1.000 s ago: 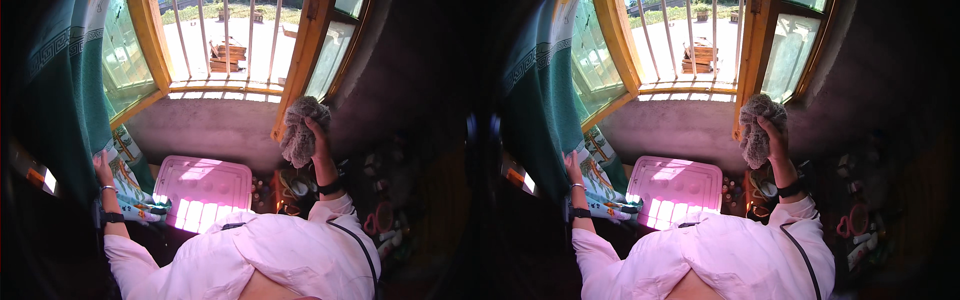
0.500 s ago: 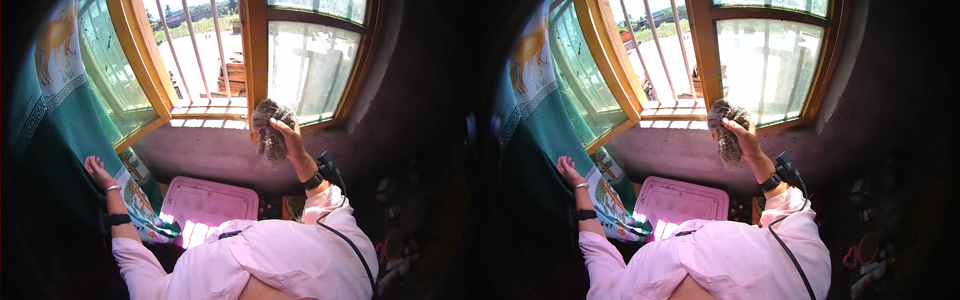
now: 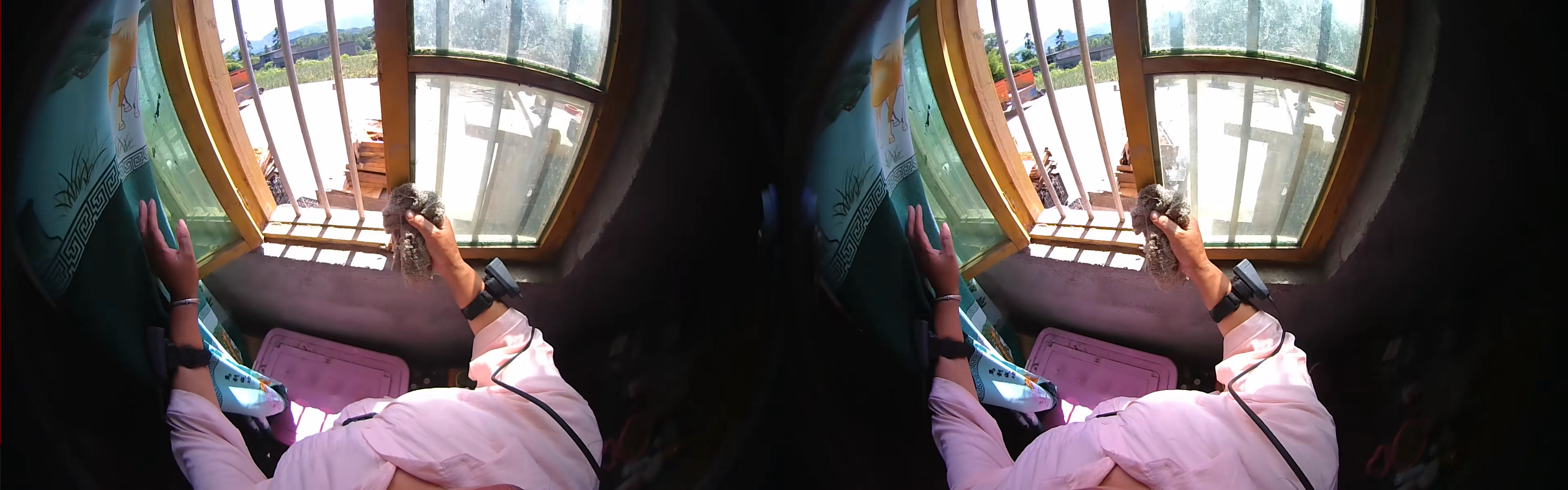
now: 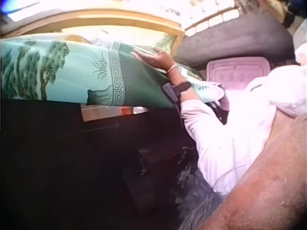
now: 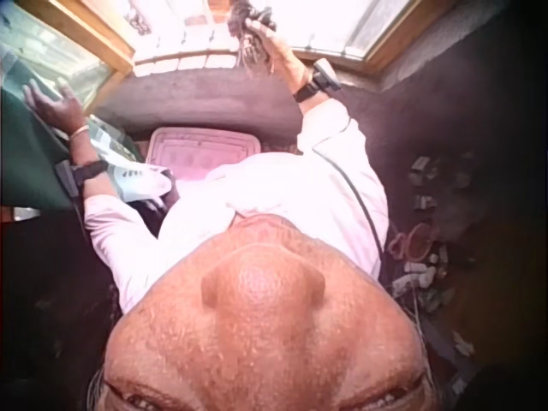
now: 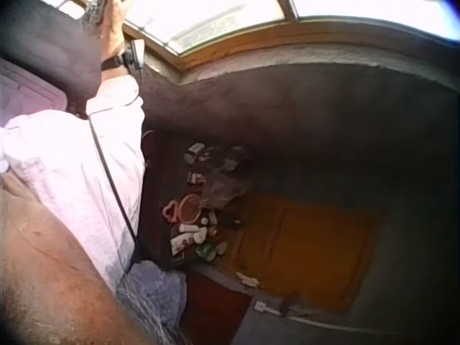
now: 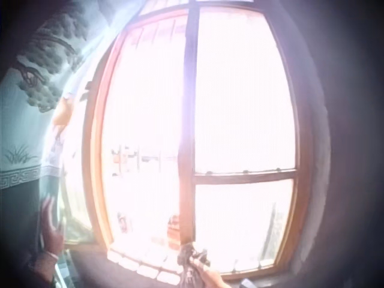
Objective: Cleaning a window pane and its frame using a cloth.
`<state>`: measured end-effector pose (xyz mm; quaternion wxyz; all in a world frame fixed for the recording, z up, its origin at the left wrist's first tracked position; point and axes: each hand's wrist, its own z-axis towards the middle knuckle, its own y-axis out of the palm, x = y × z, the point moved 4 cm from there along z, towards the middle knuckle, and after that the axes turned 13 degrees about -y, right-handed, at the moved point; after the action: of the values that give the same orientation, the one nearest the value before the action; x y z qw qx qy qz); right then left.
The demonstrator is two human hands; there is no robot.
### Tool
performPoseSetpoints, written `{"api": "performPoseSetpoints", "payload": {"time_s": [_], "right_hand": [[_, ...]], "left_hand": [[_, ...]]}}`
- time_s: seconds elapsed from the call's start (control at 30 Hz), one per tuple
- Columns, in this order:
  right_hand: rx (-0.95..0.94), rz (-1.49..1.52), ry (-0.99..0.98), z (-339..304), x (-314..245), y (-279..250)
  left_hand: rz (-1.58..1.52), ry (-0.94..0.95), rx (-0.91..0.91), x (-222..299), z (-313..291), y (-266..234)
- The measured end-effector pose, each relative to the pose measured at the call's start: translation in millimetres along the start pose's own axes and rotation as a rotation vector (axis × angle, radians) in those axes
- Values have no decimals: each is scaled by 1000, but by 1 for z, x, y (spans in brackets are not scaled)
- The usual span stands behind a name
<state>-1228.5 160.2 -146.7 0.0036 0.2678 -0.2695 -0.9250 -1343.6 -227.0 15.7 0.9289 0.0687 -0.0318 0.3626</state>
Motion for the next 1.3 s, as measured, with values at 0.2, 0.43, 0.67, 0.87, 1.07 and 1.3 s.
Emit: {"api": "performPoseSetpoints", "payload": {"time_s": [0.2,0.43,0.67,0.87,1.07,1.3], "right_hand": [[40,-224,-143,14,11,-1],[59,-245,-120,28,18,-9],[2,-173,7,10,-39,9],[35,-497,-432,40,-195,8],[-48,-950,-1272,164,-426,5],[30,-1778,-1359,165,-371,136]], "left_hand": [[-81,517,-314,126,-28,59],[-221,681,-507,209,-65,110],[-232,671,-525,213,-72,133],[-93,660,-627,186,-66,129],[-232,760,-650,229,-88,156],[-43,773,-503,215,-87,172]]}}
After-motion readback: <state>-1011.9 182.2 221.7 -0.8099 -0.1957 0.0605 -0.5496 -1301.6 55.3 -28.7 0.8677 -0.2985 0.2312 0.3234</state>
